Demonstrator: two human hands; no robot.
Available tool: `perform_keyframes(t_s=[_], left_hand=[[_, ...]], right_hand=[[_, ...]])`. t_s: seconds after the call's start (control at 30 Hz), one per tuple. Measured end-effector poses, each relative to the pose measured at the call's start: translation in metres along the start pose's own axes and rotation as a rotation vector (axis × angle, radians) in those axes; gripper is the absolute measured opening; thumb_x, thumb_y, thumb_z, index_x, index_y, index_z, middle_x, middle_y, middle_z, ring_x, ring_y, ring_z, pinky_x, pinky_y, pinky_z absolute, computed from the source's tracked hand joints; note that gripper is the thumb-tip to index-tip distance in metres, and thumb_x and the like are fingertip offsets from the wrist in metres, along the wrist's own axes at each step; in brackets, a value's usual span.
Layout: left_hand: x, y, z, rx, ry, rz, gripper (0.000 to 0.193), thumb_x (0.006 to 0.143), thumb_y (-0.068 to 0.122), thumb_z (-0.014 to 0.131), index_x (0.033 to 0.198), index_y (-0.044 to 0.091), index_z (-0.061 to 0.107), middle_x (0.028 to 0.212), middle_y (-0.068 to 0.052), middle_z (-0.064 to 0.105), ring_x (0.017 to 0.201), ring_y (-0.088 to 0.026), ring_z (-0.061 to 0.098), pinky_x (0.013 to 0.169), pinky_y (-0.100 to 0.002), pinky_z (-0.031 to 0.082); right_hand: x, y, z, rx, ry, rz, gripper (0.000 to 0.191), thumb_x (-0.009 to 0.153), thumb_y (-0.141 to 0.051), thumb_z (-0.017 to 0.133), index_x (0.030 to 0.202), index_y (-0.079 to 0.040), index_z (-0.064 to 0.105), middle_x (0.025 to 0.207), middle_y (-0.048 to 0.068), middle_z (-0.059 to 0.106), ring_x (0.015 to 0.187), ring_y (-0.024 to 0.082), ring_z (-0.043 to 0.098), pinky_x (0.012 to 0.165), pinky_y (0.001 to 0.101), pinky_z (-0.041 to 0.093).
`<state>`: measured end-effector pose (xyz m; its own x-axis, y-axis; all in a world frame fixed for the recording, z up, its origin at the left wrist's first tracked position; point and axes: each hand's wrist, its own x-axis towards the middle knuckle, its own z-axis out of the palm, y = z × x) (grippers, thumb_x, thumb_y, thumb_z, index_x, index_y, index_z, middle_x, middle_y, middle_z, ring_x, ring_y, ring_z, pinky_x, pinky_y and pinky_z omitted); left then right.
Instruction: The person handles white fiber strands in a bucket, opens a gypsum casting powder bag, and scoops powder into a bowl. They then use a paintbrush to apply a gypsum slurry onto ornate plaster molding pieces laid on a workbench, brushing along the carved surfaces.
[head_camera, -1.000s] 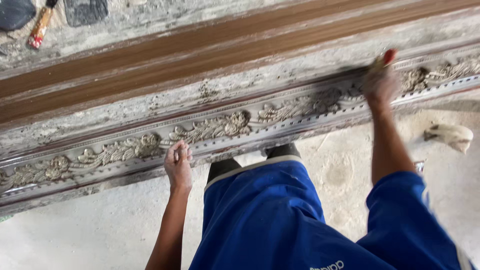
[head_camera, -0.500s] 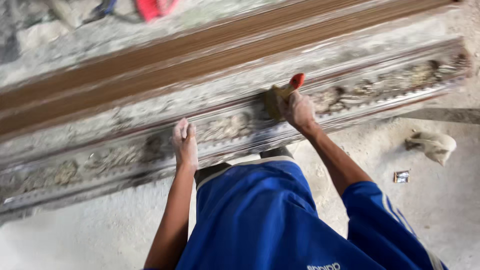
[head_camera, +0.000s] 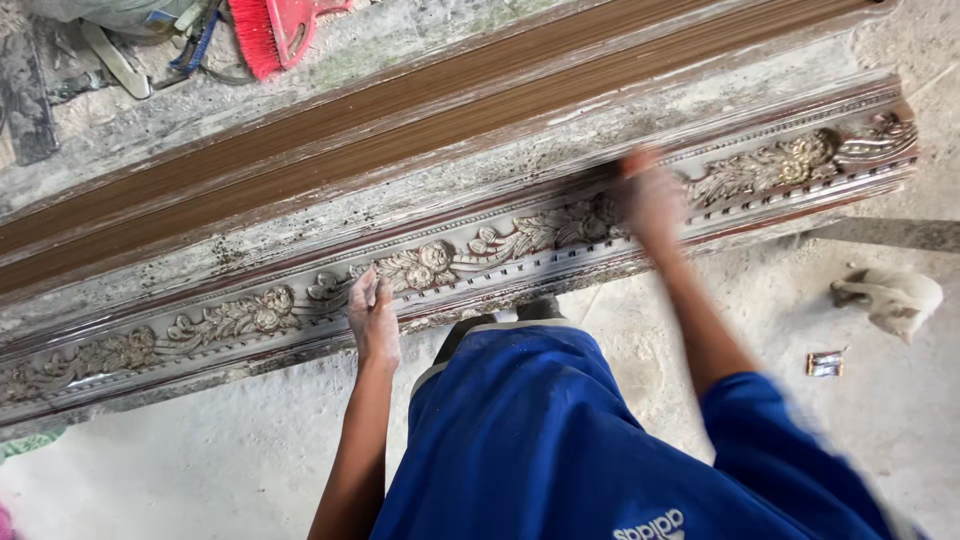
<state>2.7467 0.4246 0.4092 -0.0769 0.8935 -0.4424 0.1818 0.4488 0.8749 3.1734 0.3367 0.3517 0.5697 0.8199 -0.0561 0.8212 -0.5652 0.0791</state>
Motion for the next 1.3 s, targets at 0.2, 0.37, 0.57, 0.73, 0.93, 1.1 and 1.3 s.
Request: perform_keyframes(t_s=[0.2, 0.37, 0.57, 0.73, 0.93, 1.1, 1.3], left_hand=[[-0.003, 0.0, 0.002, -0.028, 0.018, 0.034, 0.043, 0.098, 0.018, 0.067, 0.136, 0.0, 0.057, 0.137, -0.013, 0.061, 0.126, -0.02, 0.058, 0.109, -0.034, 0.045], [-0.005, -0.001, -0.002, 0.02, 0.005, 0.041, 0.037, 0.102, 0.015, 0.065, 0.134, -0.001, 0.06, 0.137, -0.014, 0.064, 0.125, -0.02, 0.06, 0.108, -0.033, 0.046], [-0.012, -0.012, -0.003, -0.013, -0.014, -0.016, 0.038, 0.099, 0.015, 0.063, 0.134, -0.001, 0.058, 0.137, -0.015, 0.063, 0.126, -0.02, 0.06, 0.109, -0.034, 0.047], [-0.009, -0.021, -0.003, -0.03, -0.08, 0.038, 0.039, 0.101, 0.017, 0.064, 0.134, -0.002, 0.058, 0.136, -0.015, 0.063, 0.127, -0.021, 0.06, 0.109, -0.033, 0.046], [-0.008, -0.027, -0.001, 0.131, -0.052, 0.02, 0.04, 0.097, 0.02, 0.068, 0.131, 0.0, 0.062, 0.129, -0.013, 0.067, 0.12, -0.02, 0.061, 0.103, -0.033, 0.048], [-0.008, -0.029, 0.002, 0.038, -0.104, 0.045, 0.037, 0.1, 0.021, 0.066, 0.13, -0.001, 0.061, 0.129, -0.013, 0.067, 0.119, -0.018, 0.063, 0.105, -0.032, 0.048], [-0.012, -0.03, 0.002, 0.043, -0.133, 0.046, 0.039, 0.101, 0.021, 0.067, 0.132, -0.001, 0.061, 0.129, -0.013, 0.066, 0.117, -0.017, 0.062, 0.103, -0.031, 0.049]], right_hand=[[-0.056, -0.082, -0.011, 0.341, -0.148, -0.572, 0.032, 0.096, -0.019, 0.052, 0.126, -0.019, 0.061, 0.103, 0.02, 0.069, 0.064, 0.024, 0.07, 0.024, 0.0297, 0.046], [-0.027, -0.018, -0.023, 0.09, -0.031, -0.13, 0.027, 0.111, -0.028, 0.045, 0.126, -0.011, 0.059, 0.09, 0.018, 0.065, 0.057, 0.021, 0.057, 0.035, 0.0325, 0.048], [-0.095, -0.058, 0.014, 0.25, 0.349, -0.39, 0.032, 0.107, -0.04, 0.044, 0.113, -0.012, 0.057, 0.091, 0.016, 0.066, 0.07, 0.025, 0.064, 0.058, 0.0322, 0.058], [-0.066, 0.022, 0.016, 0.352, 0.218, -0.188, 0.019, 0.11, -0.015, 0.052, 0.096, -0.007, 0.061, 0.083, 0.013, 0.061, 0.072, 0.03, 0.059, 0.063, 0.0422, 0.05], [-0.099, -0.016, 0.016, 0.983, 0.366, -0.168, 0.016, 0.101, -0.003, 0.054, 0.113, 0.0, 0.064, 0.1, 0.018, 0.064, 0.091, 0.035, 0.06, 0.088, 0.0465, 0.052], [-0.124, 0.047, 0.023, 0.808, 0.477, -0.272, 0.017, 0.11, -0.013, 0.051, 0.118, -0.003, 0.061, 0.11, 0.018, 0.067, 0.098, 0.035, 0.066, 0.09, 0.0427, 0.053], [-0.031, 0.214, -0.009, 0.753, 0.523, 0.083, 0.035, 0.116, -0.023, 0.043, 0.12, 0.001, 0.069, 0.103, 0.015, 0.071, 0.089, 0.027, 0.07, 0.075, 0.0344, 0.057]])
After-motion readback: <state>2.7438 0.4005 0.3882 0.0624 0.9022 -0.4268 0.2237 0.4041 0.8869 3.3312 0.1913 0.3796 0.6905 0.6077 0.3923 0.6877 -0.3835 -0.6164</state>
